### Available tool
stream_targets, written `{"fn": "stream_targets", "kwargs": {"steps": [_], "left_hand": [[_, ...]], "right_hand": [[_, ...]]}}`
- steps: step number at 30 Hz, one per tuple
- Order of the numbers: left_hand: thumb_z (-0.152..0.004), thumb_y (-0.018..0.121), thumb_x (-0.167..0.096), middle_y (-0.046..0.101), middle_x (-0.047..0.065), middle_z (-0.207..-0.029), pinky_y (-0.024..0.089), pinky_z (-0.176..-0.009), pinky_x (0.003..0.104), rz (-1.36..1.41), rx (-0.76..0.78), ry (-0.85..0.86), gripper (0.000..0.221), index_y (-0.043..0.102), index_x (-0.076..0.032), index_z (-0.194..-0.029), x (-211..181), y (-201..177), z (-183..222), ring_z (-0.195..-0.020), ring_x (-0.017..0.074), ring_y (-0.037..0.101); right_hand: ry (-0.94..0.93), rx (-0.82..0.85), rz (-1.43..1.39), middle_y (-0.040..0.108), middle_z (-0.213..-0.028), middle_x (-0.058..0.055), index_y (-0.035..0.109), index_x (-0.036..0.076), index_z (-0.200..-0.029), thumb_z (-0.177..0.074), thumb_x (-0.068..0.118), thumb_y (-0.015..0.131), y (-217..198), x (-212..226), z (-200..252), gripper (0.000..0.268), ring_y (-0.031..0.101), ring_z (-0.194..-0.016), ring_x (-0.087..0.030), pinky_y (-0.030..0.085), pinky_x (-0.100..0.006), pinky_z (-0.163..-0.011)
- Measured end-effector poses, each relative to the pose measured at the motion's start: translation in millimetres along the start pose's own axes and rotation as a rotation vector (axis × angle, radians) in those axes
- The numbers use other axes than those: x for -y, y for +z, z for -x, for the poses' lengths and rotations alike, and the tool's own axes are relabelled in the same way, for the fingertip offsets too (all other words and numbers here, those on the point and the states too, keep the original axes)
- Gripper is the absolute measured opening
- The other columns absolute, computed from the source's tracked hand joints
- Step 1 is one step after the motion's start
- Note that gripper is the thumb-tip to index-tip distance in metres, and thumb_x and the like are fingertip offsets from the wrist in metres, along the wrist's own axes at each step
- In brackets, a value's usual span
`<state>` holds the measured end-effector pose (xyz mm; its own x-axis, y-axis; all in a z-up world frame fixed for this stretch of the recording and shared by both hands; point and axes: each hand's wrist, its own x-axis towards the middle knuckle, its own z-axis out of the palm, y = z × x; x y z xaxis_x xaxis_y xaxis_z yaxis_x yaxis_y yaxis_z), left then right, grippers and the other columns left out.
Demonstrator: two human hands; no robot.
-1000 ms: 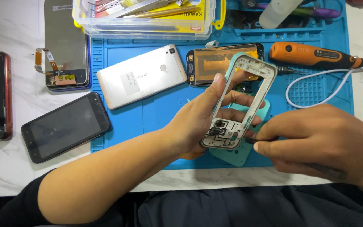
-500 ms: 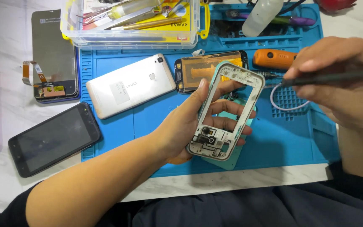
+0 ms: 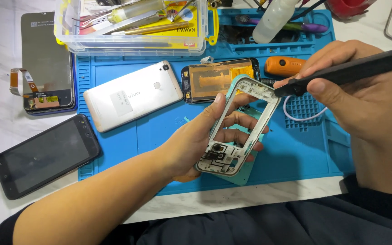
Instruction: A person performs precision repair on a mobile phone frame using tweezers and a scraper to handle small components and adhesive.
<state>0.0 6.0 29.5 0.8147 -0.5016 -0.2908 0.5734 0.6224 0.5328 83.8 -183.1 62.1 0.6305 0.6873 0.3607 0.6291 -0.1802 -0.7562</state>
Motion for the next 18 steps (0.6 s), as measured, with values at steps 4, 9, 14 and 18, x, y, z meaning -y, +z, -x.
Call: {"fn": "stream_targets", "kwargs": {"steps": [4,9,14,18], "left_hand": [[-0.069,0.04,-0.048,0.045,0.011,-0.086,0.047,-0.06,0.033,0.008,-0.001,0.017,0.065,0.03,-0.008,-0.12,2,-1,-1,-0.075,0.0226,0.053],[-0.074,0.04,-0.044,0.049,0.014,-0.089,0.046,-0.069,0.041,0.134,0.045,0.011,0.053,0.033,-0.009,-0.113,5,-4,-2,-0.082,0.0287,0.053],[-0.079,0.042,-0.037,0.049,0.017,-0.091,0.044,-0.073,0.045,0.226,0.116,0.036,0.046,0.033,-0.008,-0.112,9,-10,-3,-0.087,0.0344,0.051],[-0.078,0.043,-0.038,0.05,0.017,-0.092,0.043,-0.074,0.047,0.258,0.102,0.015,0.043,0.036,-0.009,-0.109,8,-9,-2,-0.089,0.0369,0.05]], "right_hand": [[0.005,-0.073,0.095,0.05,-0.086,-0.019,0.042,-0.006,-0.086,-0.082,0.0,0.049,0,-7,7,0.009,0.054,-0.082,-0.025,0.047,-0.03,-0.074],[0.009,-0.162,-0.025,0.05,-0.087,-0.019,0.038,-0.003,-0.091,-0.081,-0.003,0.051,5,-11,10,0.017,0.054,-0.081,-0.023,0.047,-0.028,-0.074],[-0.014,-0.192,-0.012,0.05,-0.087,-0.019,0.039,-0.004,-0.091,-0.08,-0.001,0.052,10,-11,10,0.017,0.054,-0.08,-0.023,0.046,-0.028,-0.074],[-0.027,-0.198,0.007,0.05,-0.087,-0.018,0.039,-0.003,-0.091,-0.081,0.001,0.052,11,-12,10,0.017,0.054,-0.081,-0.023,0.046,-0.028,-0.076]]}}
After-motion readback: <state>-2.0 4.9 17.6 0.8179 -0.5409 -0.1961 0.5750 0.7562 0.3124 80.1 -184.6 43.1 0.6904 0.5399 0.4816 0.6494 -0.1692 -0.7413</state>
